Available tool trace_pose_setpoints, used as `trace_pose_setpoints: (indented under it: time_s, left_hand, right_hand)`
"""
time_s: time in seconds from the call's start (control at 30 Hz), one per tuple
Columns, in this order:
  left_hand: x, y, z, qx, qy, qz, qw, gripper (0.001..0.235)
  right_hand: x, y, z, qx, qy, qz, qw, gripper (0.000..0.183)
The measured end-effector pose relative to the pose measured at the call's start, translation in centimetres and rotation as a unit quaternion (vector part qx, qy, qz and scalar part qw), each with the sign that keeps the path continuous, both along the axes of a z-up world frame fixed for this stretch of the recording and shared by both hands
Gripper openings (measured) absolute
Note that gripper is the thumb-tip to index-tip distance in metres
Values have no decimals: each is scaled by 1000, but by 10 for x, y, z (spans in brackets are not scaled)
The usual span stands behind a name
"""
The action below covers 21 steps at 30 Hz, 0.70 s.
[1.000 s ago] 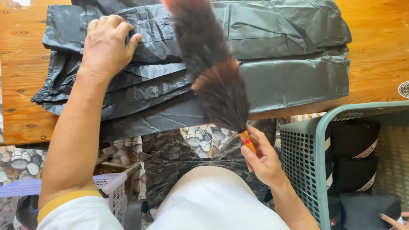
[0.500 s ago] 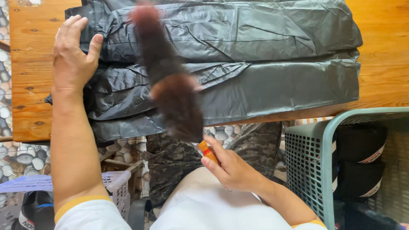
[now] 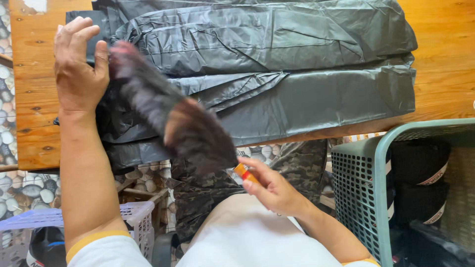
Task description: The person uses a feather duster to wipe a black tarp on a wooden table, then folds the tarp into a compact bundle by hand. The person smooths the folds and adjusts the bundle on the table.
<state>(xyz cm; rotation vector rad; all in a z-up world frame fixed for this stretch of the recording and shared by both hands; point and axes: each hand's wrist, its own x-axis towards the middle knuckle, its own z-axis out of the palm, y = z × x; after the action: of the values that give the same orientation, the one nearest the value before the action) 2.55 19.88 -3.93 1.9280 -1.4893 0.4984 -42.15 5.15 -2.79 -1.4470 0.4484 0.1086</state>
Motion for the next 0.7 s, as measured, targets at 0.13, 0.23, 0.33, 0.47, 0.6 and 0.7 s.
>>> trace_pose_setpoints:
  time_s: [0.13,0.23,0.33,0.47,0.6,0.7]
  left_hand:
    - [-26,8,30,84,-15,9,996,29]
    - [-73,1,63,148,2,-98,984,42]
    - [-116,-5,66,244,-7,-128,961,50]
    - [-139,-4,50,262,-57,-117,956,41]
    - [-134,-4,63,261,-150,-49,952,13]
    - [-120,-8,76,208,-185,5,960,9]
  right_hand:
    - [-24,-34,-13,-21,-4,-275,961,57]
    - [-37,-53,-11,-52,-45,-452,889,45]
    - [-41,-53,5,-91,-37,-501,860,37]
    - [-48,-52,-7,-72,-46,-489,868,37]
    - [-48,-48,-10,-79,-51,-466,880,44]
    - [-47,-50,-11,-90,-68,-456,883,43]
